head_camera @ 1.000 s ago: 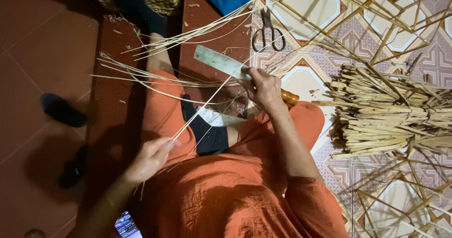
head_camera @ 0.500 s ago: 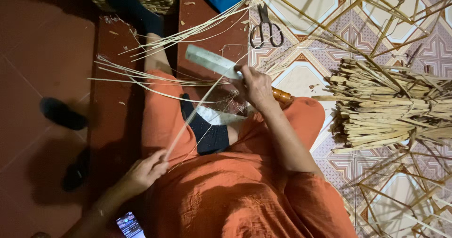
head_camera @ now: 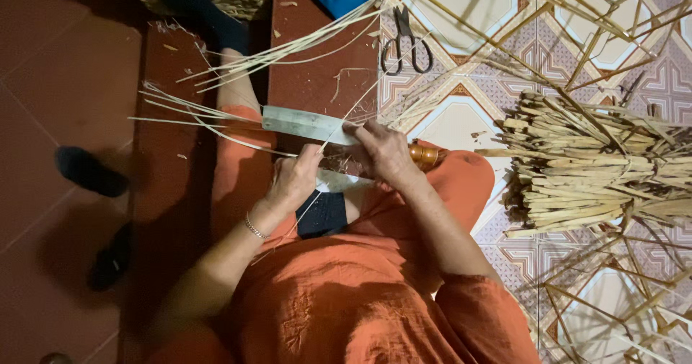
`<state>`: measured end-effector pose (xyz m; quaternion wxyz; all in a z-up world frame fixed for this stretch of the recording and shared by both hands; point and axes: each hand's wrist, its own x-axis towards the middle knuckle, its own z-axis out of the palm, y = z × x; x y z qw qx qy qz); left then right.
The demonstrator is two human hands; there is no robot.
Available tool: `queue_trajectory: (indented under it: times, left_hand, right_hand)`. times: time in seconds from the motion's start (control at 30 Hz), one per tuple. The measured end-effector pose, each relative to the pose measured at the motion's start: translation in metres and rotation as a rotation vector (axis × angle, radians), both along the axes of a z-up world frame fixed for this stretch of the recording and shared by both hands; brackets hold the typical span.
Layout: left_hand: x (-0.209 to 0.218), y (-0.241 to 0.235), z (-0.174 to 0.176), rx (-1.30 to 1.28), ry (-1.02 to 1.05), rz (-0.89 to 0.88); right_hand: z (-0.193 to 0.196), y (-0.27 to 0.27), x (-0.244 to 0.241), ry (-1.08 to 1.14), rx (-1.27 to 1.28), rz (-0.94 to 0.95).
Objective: The person sits on the floor and uses a cleaver to split long bamboo strips into thinner strands. They hold the strip with one hand and draw the cleaver along its length to peel off thin layers, repeating the process on multiple strips.
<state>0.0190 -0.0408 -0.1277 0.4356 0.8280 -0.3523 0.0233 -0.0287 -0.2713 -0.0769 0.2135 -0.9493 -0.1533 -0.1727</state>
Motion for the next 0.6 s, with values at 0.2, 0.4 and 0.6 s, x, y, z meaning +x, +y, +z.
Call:
queue_trajectory:
  times: [0.2, 0.4, 0.6]
  left_hand:
    - [-0.005, 0.015, -0.019, 0.003, 0.132, -0.024]
    - [-0.017, 0.047, -0.002, 0.042, 0.229, 0.002]
    - [-0.028, 0.073, 0.041, 0.115, 0.367, 0.012]
  right_hand:
    - [-0.011, -0.015, 0.006, -0.010, 0.050, -0.085]
    - [-0.016, -0.044, 0.011, -0.028, 0.086, -0.150]
    - [-0.046, -0.093, 0.023, -0.079, 0.068, -0.290]
